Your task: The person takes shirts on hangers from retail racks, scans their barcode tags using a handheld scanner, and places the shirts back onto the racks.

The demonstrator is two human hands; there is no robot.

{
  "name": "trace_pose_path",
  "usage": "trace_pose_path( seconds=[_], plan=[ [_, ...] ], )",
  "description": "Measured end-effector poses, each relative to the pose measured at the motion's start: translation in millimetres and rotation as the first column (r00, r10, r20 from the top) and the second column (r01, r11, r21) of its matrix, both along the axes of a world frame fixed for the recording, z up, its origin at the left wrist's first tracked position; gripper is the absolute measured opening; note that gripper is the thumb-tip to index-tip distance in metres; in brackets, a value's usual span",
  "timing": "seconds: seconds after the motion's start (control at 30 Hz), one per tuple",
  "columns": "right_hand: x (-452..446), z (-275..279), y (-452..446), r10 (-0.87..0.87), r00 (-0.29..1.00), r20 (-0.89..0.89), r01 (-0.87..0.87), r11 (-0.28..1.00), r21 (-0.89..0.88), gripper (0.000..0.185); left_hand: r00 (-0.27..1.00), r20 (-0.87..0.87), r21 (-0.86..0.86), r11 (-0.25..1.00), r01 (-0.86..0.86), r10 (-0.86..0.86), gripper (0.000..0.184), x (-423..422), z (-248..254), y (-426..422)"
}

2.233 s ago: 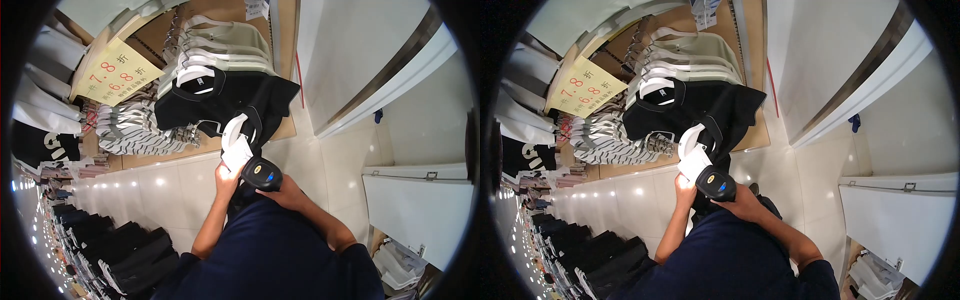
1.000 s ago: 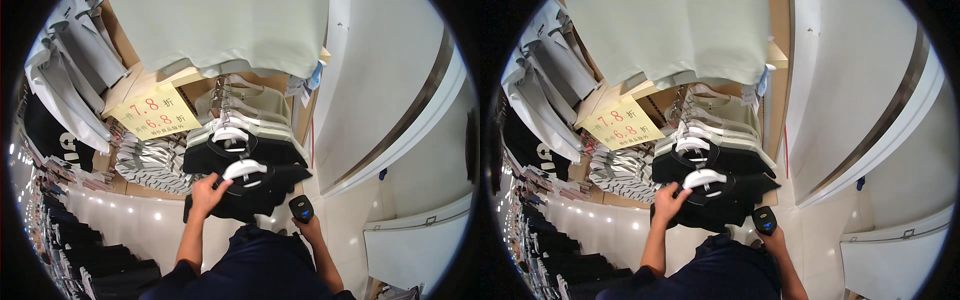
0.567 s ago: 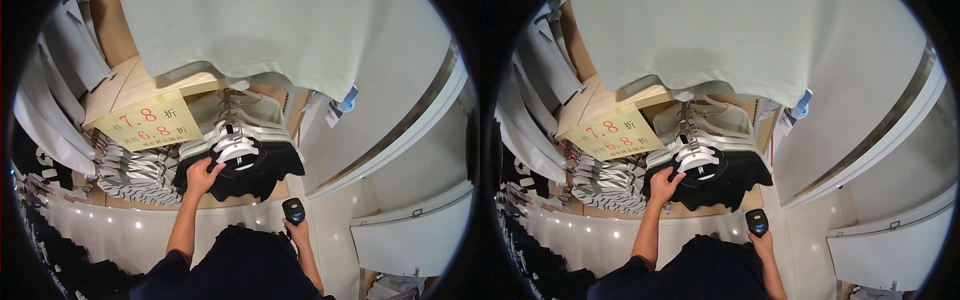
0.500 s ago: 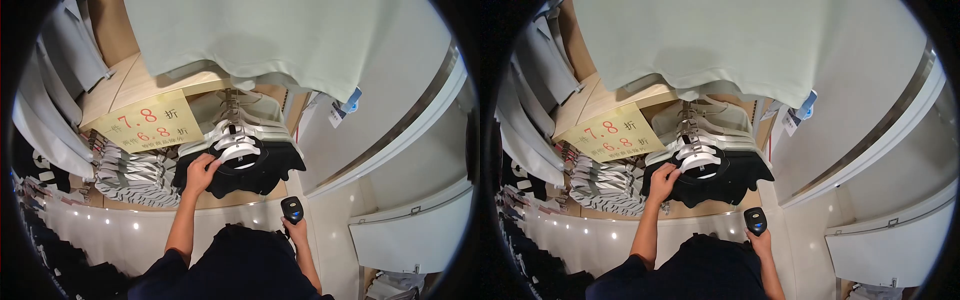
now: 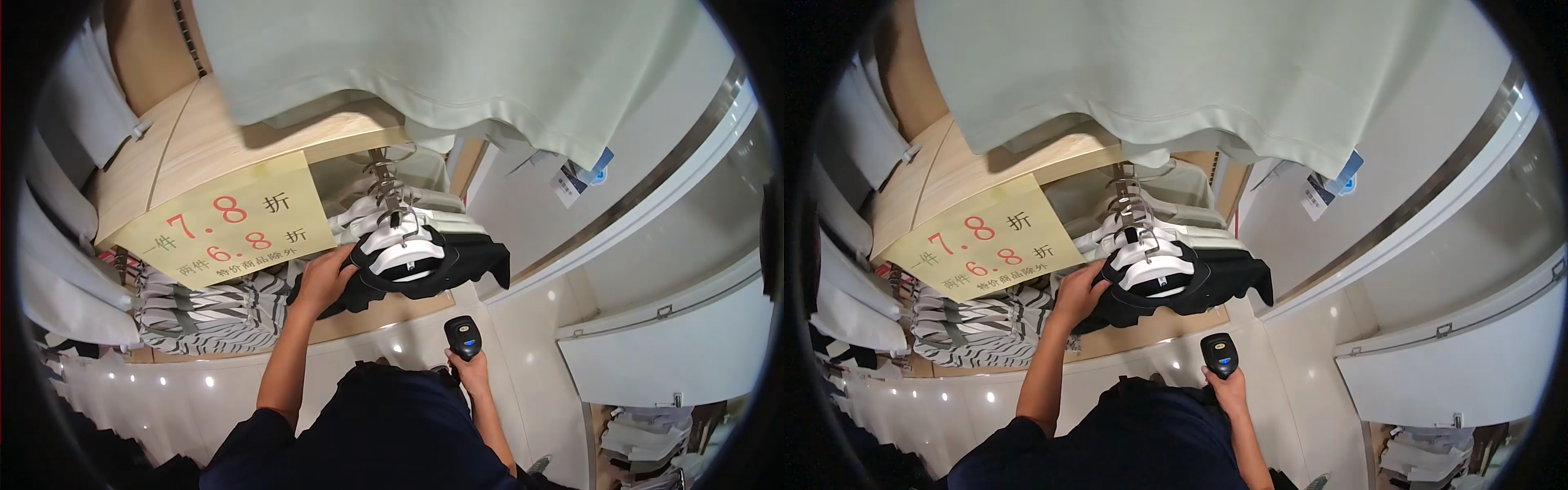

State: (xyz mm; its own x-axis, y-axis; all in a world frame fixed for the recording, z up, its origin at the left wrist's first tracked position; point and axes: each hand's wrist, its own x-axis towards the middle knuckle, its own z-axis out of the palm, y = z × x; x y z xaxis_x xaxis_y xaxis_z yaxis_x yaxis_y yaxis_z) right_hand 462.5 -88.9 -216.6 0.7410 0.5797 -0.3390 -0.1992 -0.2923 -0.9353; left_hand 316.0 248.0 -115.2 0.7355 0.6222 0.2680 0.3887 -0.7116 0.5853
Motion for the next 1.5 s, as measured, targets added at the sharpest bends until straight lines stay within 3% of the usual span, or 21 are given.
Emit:
trace_pose_path(
  seconds=[0.23,0.33,0.37,0.4,0.43,0.47,0.5,0.6,0.67,0.7,0.77,0.87,0.97,1.03,1.1,1.17,1.23,1.3,1.33,1.5],
  plan=[
    [-11.1,8.2,-3.0,-0.035,0.999,-0.001,0.035,0.998,-0.059,0.016,0.957,0.014,0.050,0.956,0.288,-0.289,0.041,29.8,16.8,13.6],
    [-13.5,7.3,-10.9,-0.038,0.999,0.008,0.038,0.998,-0.057,0.016,0.912,-0.182,-0.084,0.930,0.357,-0.367,0.037,28.3,-1.0,25.4],
    [-15.1,6.8,-13.7,-0.033,0.999,0.005,0.034,0.998,-0.060,0.016,0.884,-0.263,-0.138,0.922,0.362,-0.386,0.036,20.9,-23.0,36.1],
    [-16.5,7.4,-15.6,-0.046,0.998,-0.037,0.044,0.998,-0.053,0.017,0.870,-0.091,-0.166,0.869,0.467,-0.485,0.035,1.7,-98.9,61.9],
    [-16.5,5.6,-18.1,-0.034,0.999,-0.035,0.032,0.997,-0.063,0.017,0.896,-0.085,-0.442,0.823,0.357,-0.435,0.039,-21.8,-147.4,73.7],
    [-15.0,2.7,-21.9,-0.018,0.999,-0.034,0.016,0.997,-0.074,0.017,0.920,-0.096,-0.679,0.701,0.218,-0.379,0.043,-47.9,-175.3,71.3],
    [-12.9,-0.6,-25.3,0.001,0.999,-0.033,-0.004,0.996,-0.084,0.017,0.930,-0.133,-0.700,0.697,0.157,-0.343,0.044,-78.8,-211.8,66.3],
    [-3.3,-13.2,-31.7,0.111,0.994,0.003,-0.110,0.987,-0.113,0.018,0.893,-0.395,-0.477,0.879,0.001,-0.215,0.051,-195.7,-312.7,5.2],
    [2.3,-9.9,-31.6,0.156,0.987,-0.035,-0.159,0.982,-0.107,0.019,0.844,-0.530,-0.384,0.911,-0.149,-0.085,0.059,-257.7,-339.7,-62.4],
    [5.2,-8.1,-32.5,0.183,0.982,-0.055,-0.188,0.976,-0.108,0.019,0.813,-0.577,-0.552,0.771,-0.317,-0.078,0.058,-271.4,-333.5,-90.8],
    [13.1,-5.4,-35.6,0.280,0.957,-0.073,-0.284,0.957,-0.059,0.020,0.634,-0.763,-0.345,0.751,-0.563,0.126,0.050,-275.9,-290.3,-163.8],
    [26.6,-4.6,-48.7,0.432,0.900,-0.050,-0.435,0.898,-0.068,0.020,0.545,-0.792,-0.224,0.699,-0.680,0.276,0.047,-270.8,-248.3,-243.2],
    [35.2,8.3,-63.5,0.473,0.869,-0.146,-0.467,0.881,0.078,0.020,0.554,-0.715,-0.210,0.626,-0.751,0.425,0.046,-258.1,-205.5,-290.6],
    [51.2,-3.9,-82.7,0.555,0.824,-0.115,-0.550,0.832,0.076,0.020,0.593,-0.607,-0.221,0.605,-0.765,0.529,0.043,-244.5,-164.2,-310.1],
    [65.8,-21.8,-103.5,0.622,0.777,-0.096,-0.621,0.783,0.039,0.021,0.532,-0.479,-0.155,0.530,-0.834,0.698,0.041,-221.5,-114.8,-331.7],
    [82.2,-18.8,-114.5,0.680,0.716,-0.158,-0.691,0.659,-0.296,0.025,0.478,-0.404,-0.152,0.458,-0.876,0.780,0.038,-200.6,-60.8,-350.3],
    [89.6,-15.8,-127.8,0.702,0.691,-0.170,-0.699,0.591,-0.401,0.024,0.532,-0.199,-0.160,0.509,-0.846,0.823,0.029,-192.9,-24.1,-371.8],
    [93.3,-41.5,-152.8,0.638,0.763,-0.110,-0.647,0.752,-0.127,0.022,0.535,-0.086,-0.226,0.506,-0.832,0.840,0.029,-192.9,-1.1,-392.4],
    [94.6,-41.1,-160.8,0.590,0.787,-0.181,-0.607,0.793,-0.053,0.020,0.546,0.040,-0.339,0.526,-0.780,0.837,0.028,-190.4,6.1,-401.6],
    [102.4,-50.1,-187.3,0.523,0.828,-0.202,-0.533,0.846,0.001,0.019,0.490,0.313,-0.546,0.576,-0.608,0.813,0.020,-157.0,46.8,-439.5]
  ],
)
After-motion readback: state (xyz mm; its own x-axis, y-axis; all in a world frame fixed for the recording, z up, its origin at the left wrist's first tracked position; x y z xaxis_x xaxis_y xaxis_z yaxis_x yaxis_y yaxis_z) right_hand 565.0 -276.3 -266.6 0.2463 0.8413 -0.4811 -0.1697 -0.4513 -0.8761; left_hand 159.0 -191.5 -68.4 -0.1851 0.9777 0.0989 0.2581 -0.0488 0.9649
